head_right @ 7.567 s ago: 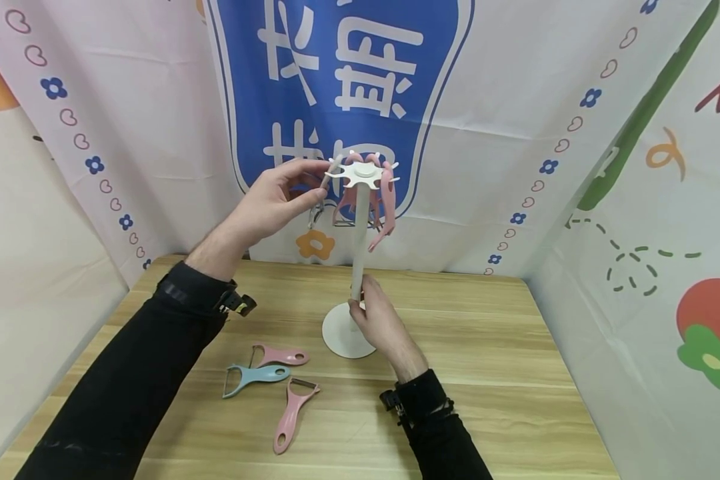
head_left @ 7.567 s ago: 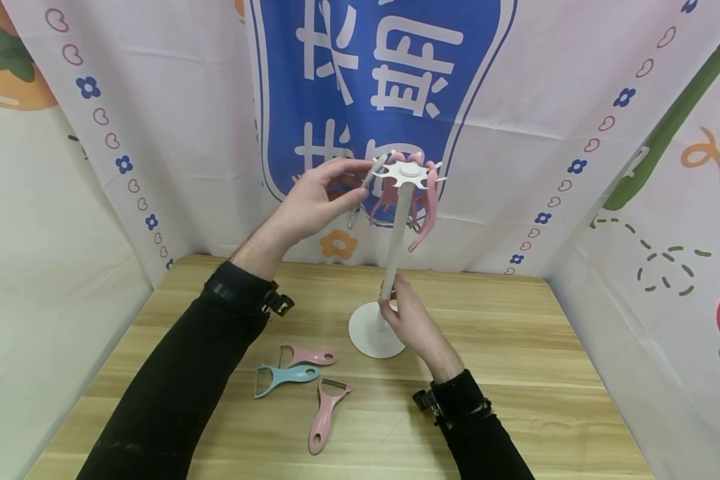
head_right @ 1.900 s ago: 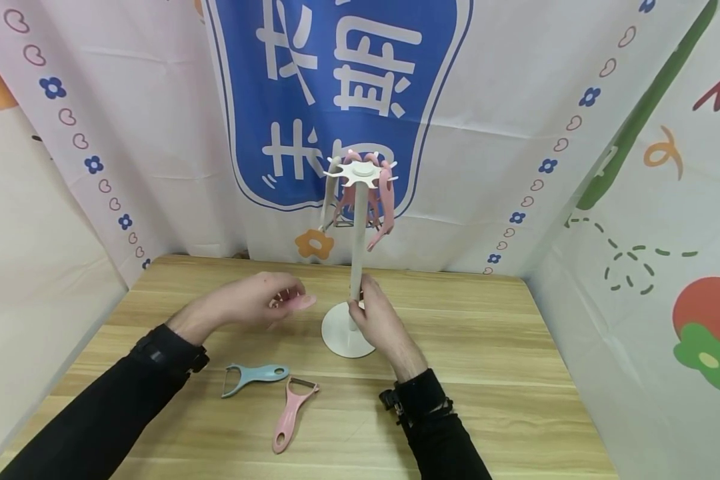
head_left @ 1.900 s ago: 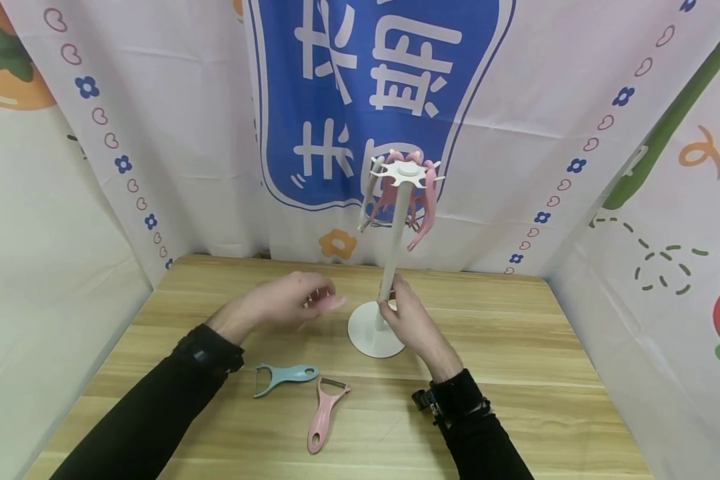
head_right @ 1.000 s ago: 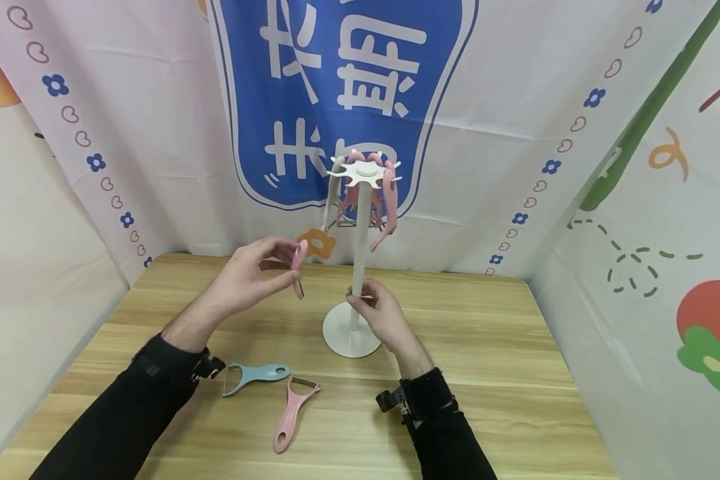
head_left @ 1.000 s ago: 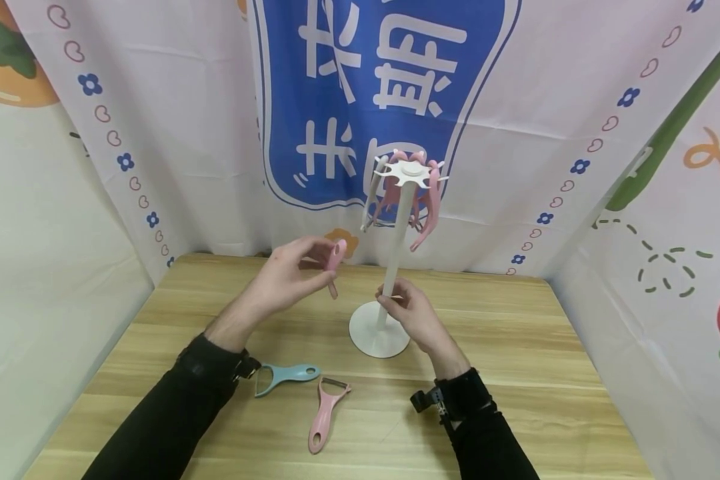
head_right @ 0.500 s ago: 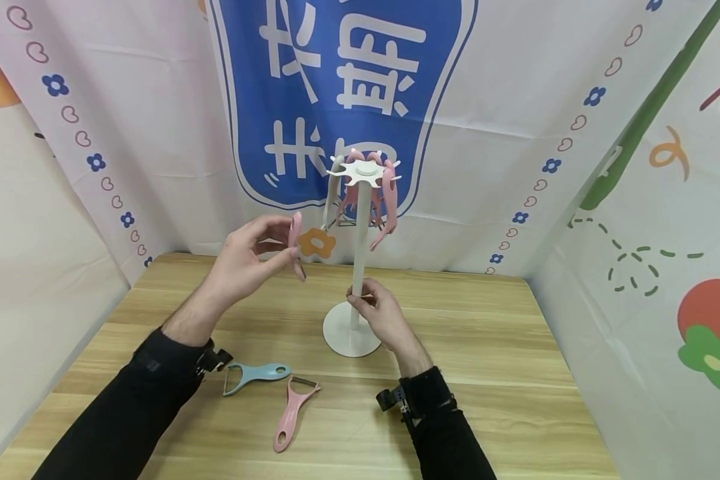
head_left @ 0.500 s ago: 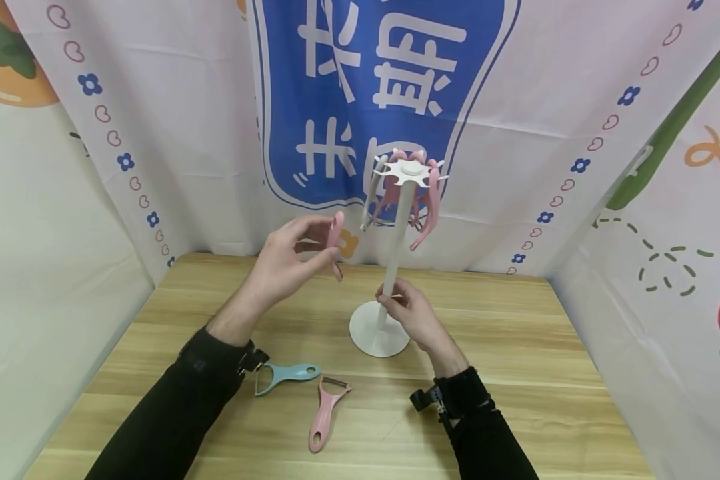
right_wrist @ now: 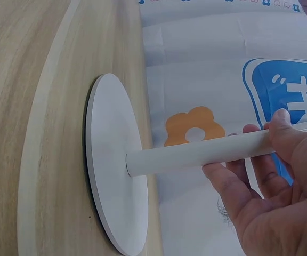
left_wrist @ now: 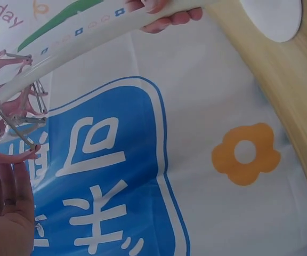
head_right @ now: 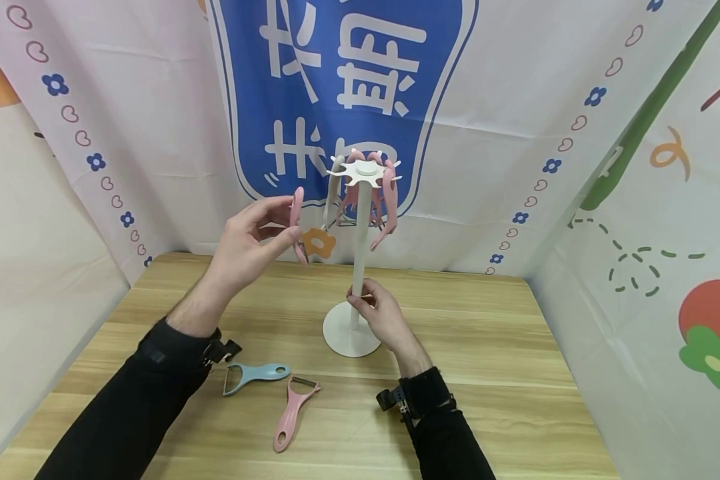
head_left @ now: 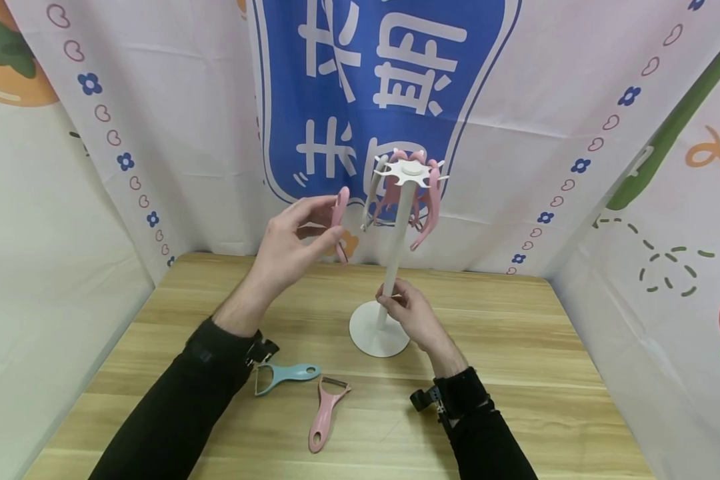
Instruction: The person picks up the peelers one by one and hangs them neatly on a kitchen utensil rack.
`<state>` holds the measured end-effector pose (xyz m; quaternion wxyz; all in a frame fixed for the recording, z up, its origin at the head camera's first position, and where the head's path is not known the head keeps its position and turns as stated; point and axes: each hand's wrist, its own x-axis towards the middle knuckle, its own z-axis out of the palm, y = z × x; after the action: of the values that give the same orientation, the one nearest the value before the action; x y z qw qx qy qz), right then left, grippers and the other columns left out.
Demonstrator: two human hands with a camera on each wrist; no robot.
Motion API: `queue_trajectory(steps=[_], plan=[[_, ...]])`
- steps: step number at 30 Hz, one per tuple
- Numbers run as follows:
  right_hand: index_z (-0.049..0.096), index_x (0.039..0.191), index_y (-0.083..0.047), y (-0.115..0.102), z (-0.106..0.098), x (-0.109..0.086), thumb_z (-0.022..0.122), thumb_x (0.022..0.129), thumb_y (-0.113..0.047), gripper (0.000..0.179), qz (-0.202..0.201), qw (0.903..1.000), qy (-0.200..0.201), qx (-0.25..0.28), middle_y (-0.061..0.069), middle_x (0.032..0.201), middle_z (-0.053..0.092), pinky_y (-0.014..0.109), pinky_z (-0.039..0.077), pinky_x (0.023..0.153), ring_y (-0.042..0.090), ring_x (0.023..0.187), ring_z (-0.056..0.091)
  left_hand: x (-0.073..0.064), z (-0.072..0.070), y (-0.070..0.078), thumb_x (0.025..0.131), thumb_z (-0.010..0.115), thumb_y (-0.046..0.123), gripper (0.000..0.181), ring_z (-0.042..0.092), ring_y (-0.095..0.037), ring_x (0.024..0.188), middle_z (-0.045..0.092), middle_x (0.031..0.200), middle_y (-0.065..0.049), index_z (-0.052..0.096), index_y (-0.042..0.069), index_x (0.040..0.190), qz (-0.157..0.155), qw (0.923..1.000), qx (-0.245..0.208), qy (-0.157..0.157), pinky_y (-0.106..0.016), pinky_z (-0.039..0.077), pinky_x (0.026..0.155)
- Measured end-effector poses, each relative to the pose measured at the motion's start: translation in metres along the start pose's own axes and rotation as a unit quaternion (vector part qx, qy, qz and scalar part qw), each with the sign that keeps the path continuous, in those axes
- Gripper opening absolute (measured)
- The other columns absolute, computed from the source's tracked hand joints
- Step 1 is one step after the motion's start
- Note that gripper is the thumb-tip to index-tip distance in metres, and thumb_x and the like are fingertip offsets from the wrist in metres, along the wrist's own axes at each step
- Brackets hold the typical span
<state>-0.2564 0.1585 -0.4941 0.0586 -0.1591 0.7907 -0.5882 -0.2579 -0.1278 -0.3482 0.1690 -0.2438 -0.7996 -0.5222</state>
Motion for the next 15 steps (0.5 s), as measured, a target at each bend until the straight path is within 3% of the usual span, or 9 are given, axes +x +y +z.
queue_trajectory(steps=[8,15], plan=[[0.069,0.135,0.0,0.001,-0.001,0.0,0.061,0.123,-0.014,0.02,0.0,1.0,0.002,-0.008,0.026,0.142,0.069,0.064,0.063,0.125,0.056,0.138,0.071,0.008,0.003,0.013,0.11,0.084,0.019,0.055,0.075,-0.028,0.132,0.076,0.143,-0.013,0.068,0.013,0.162,0.01,0.9999,-0.007,0.006,-0.053,0.069,0.118],[0.07,0.135,-0.001,0.0,-0.001,0.0,0.061,0.123,-0.015,0.02,0.001,0.9997,0.005,-0.022,0.026,0.144,0.071,0.06,0.064,0.121,0.053,0.138,0.072,0.017,0.005,0.024,0.111,0.083,0.021,0.055,0.076,-0.026,0.131,0.077,0.143,-0.011,0.067,0.012,0.163,0.02,0.9997,-0.009,0.008,-0.046,0.07,0.116]])
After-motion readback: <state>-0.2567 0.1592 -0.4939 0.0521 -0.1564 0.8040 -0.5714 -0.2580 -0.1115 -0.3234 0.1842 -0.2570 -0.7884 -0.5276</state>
